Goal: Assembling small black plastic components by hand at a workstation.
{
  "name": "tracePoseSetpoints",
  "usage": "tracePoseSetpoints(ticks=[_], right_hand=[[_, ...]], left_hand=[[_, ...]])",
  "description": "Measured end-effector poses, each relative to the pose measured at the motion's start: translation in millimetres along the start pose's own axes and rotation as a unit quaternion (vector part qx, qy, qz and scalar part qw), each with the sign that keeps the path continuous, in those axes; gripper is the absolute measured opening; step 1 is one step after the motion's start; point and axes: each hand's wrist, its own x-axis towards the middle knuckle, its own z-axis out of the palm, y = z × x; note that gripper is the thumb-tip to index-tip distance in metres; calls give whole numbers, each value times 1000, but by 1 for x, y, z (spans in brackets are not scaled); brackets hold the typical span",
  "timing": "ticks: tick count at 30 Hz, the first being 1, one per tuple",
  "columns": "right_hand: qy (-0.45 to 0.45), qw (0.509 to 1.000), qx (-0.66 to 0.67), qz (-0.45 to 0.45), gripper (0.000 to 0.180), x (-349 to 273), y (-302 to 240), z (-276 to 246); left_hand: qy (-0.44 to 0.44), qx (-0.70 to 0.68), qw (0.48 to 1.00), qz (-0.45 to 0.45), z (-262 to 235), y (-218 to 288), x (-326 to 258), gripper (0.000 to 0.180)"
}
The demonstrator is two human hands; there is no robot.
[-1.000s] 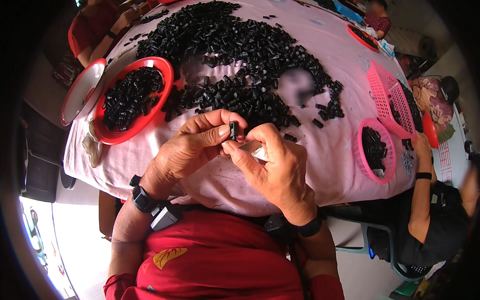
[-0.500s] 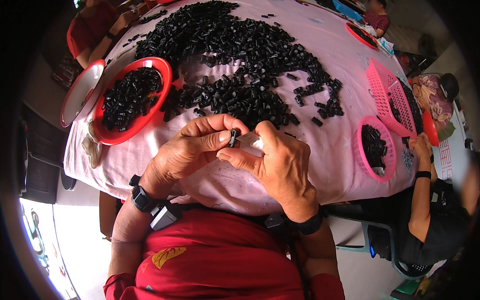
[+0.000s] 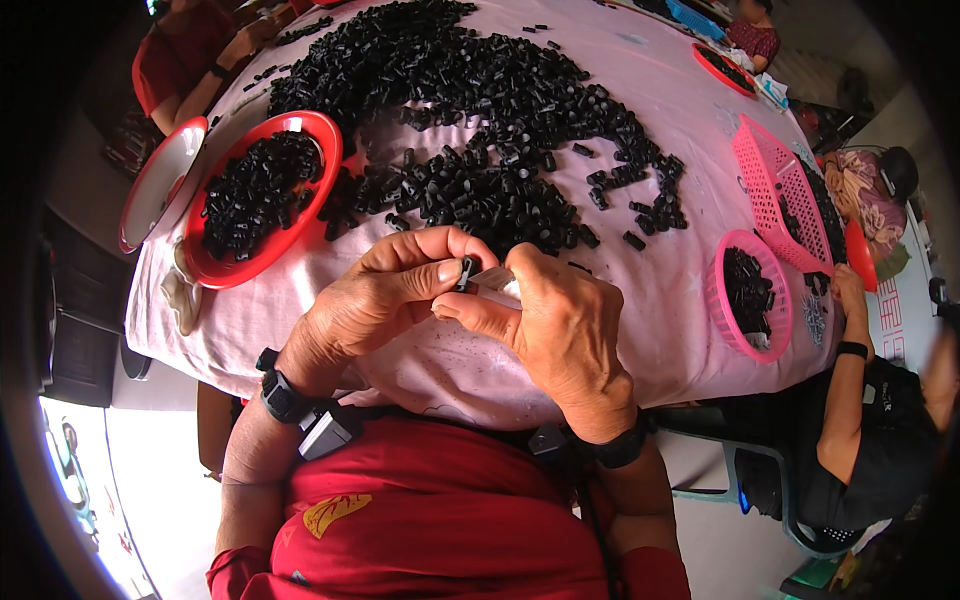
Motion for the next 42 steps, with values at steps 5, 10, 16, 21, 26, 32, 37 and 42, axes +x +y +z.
tracePoseSetpoints(ticks=[5,10,16,21,26,32,37,42], right_hand=[[13,1000,26,2,59,0,0,0],[1,1000,3,5,58,0,-1,-2],[32,999,6,-4,56,0,1,3],[20,1000,13,-1,57,0,0,0],[6,1000,21,3,59,0,-1,0],[16,1000,21,-6,58,0,1,1],[6,1000,11,-12,57,0,3,1],[-7,1000,8,-9,58,-1,5,2]], left_hand=[[12,16,1000,6,4,0,0,28],[1,-1,1000,-6,1,1,-1,24],[4,-2,1000,-7,1,0,-1,24],[0,0,1000,-11,1,2,-1,25],[2,3,1000,-9,0,1,-1,25],[3,1,1000,-12,1,0,0,25],[-5,-9,1000,-8,-1,-1,-1,24],[13,-8,1000,-18,0,-2,-1,25]])
